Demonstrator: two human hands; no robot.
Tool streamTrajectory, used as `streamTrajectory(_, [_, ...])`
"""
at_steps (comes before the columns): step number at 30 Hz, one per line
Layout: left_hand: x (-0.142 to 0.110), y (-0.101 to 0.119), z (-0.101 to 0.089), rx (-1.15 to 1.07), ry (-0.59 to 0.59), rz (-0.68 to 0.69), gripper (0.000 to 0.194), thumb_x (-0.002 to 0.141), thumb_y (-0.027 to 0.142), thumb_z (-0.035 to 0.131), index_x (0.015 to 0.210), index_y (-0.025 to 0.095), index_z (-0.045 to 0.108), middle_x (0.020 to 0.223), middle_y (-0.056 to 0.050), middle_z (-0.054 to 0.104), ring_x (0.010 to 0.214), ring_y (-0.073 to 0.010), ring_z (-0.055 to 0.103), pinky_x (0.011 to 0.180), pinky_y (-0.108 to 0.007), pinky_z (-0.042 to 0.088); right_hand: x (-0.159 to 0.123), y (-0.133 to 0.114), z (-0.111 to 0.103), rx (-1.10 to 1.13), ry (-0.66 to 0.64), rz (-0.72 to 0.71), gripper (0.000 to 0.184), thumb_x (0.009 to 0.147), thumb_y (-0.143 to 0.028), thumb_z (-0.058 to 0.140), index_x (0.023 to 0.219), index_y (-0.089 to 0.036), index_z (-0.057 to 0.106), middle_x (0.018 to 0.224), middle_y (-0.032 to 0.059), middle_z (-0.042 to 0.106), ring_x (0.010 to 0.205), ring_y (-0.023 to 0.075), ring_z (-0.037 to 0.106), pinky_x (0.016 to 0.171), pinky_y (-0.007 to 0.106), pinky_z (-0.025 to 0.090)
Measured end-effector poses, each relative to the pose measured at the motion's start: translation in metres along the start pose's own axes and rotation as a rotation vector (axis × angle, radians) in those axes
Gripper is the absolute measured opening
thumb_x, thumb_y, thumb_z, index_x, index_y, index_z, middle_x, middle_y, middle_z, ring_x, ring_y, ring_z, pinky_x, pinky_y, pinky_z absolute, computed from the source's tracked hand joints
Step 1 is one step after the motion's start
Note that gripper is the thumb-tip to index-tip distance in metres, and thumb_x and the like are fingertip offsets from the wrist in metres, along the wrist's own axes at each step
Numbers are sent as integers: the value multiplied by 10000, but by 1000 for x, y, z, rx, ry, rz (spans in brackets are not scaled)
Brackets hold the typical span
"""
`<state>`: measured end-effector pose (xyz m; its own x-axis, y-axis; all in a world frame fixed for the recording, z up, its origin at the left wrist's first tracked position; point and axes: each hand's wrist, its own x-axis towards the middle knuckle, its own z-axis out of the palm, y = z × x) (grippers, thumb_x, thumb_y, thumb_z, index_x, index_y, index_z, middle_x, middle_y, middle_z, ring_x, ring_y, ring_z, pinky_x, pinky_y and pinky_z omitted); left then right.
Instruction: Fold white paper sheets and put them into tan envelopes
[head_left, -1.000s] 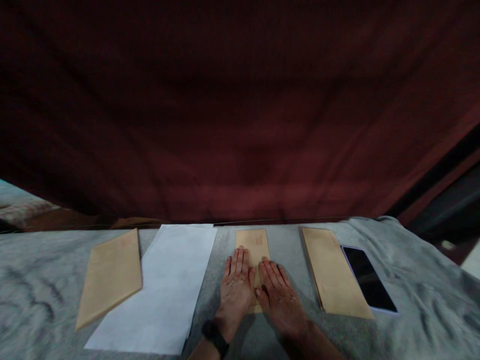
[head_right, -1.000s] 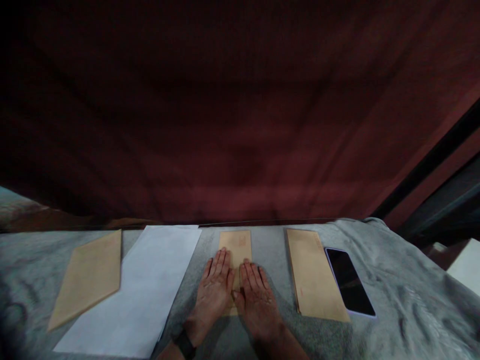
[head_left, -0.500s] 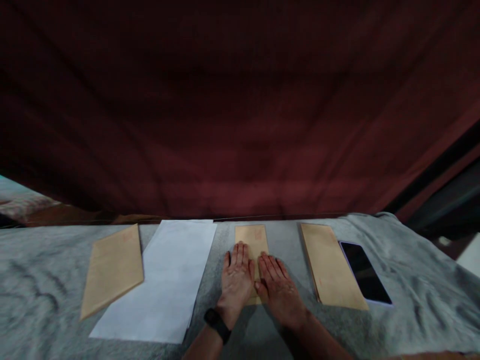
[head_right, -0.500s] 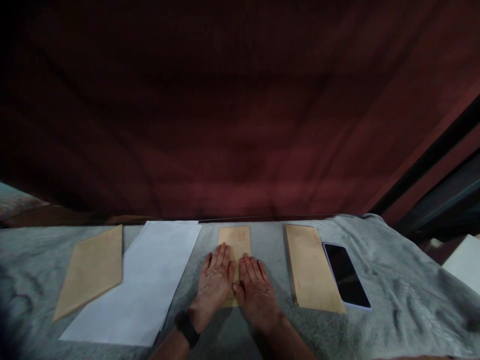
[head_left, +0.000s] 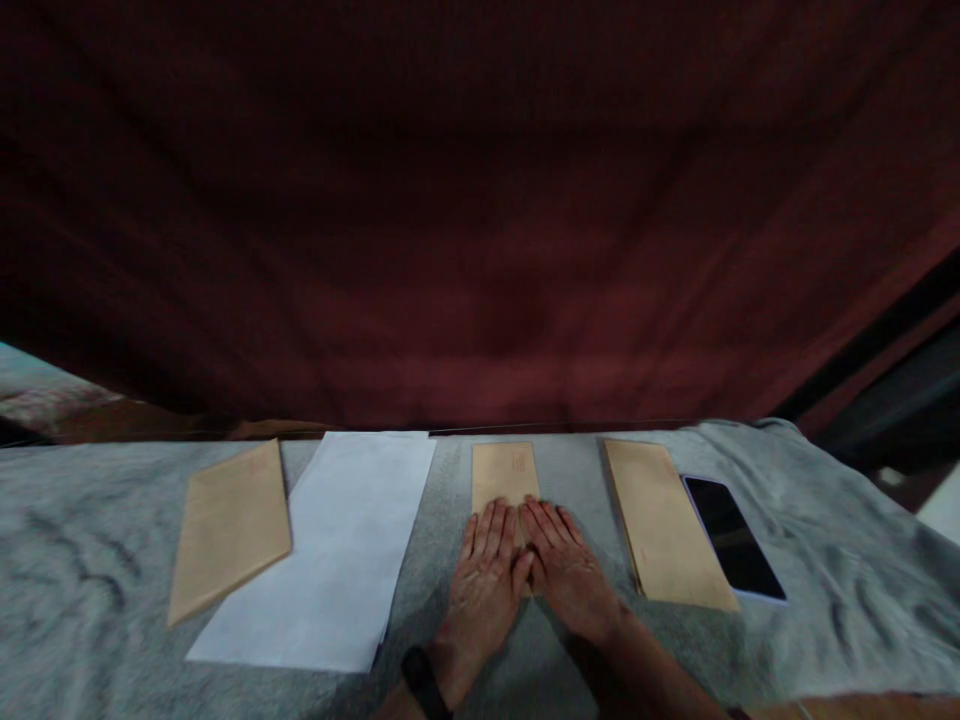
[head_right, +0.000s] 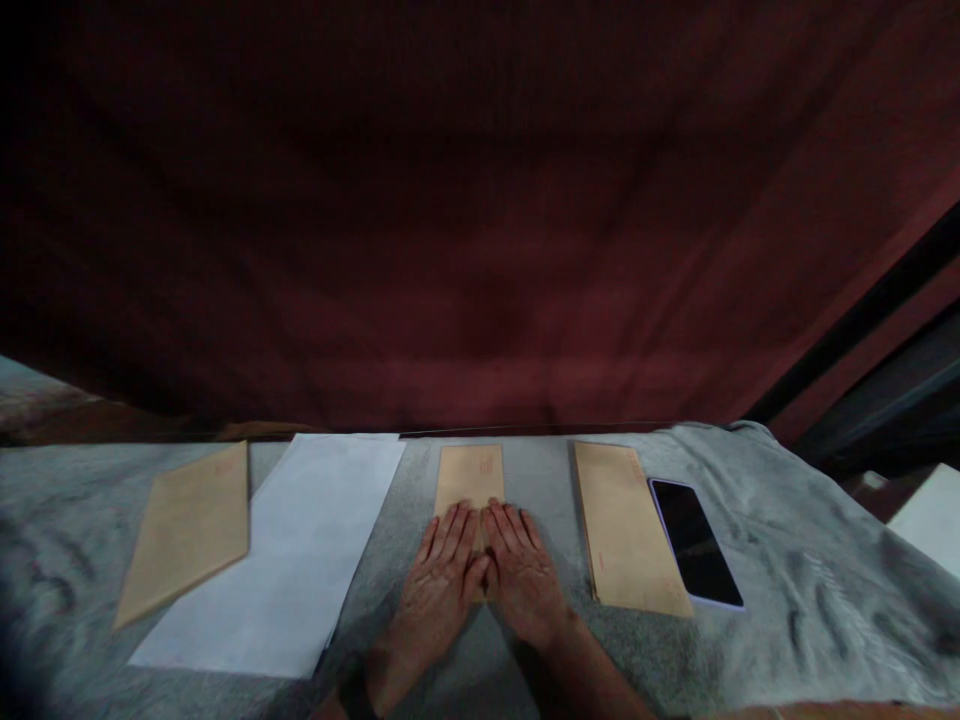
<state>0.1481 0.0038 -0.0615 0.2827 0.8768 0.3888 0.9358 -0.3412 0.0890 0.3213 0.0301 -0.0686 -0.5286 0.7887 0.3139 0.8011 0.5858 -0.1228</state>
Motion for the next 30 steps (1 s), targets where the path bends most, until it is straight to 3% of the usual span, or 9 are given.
streamTrajectory(5, [-3, 0, 1, -25, 2, -20, 624, 1033, 380, 405, 1595, 148, 265, 1600, -142, 416, 1491, -259, 373, 1215, -489, 336, 5, 10, -1, 7, -36, 2, 554, 1039, -215, 334, 1589, -153, 318, 1631, 82, 355, 1513, 214, 308, 1240, 448, 280])
streamTrajectory(11, [2, 2, 0, -16, 1, -70, 558, 1016, 318, 398, 1540, 126, 384, 1574, -151, 457, 1477, -275, 397, 1182, -480, 381, 21, 11, -11, -5, -86, 66, 504, 1082, -293, 274, 1547, -153, 411, 1612, 95, 383, 1504, 245, 331, 1233, 495, 263])
streamTrajectory(17, [10, -4, 1, 33, -21, -100, 559, 965, 177, 371, 1513, 86, 431, 1556, -152, 482, 1478, -269, 394, 1200, -462, 345, 29, 1, -6, -2, -56, 54, 500, 1089, -303, 260, 1516, -135, 459, 1598, 109, 404, 1506, 251, 325, 1234, 506, 239])
streamTrajectory(23, [14, -3, 4, 45, -3, -142, 561, 958, 184, 363, 1508, 110, 445, 1536, -133, 513, 1467, -257, 414, 1181, -462, 365, 32, -2, 2, -24, -8, 85, 502, 1058, -271, 334, 1535, -152, 433, 1614, 121, 372, 1500, 281, 335, 1222, 531, 230])
streamTrajectory(30, [14, 0, 4, 16, 35, -189, 578, 933, 190, 421, 1498, 72, 447, 1534, -156, 510, 1460, -266, 420, 1187, -459, 366, 33, 4, 3, -48, 37, 210, 523, 1066, -318, 300, 1521, -107, 450, 1567, 136, 444, 1454, 301, 415, 1210, 524, 253])
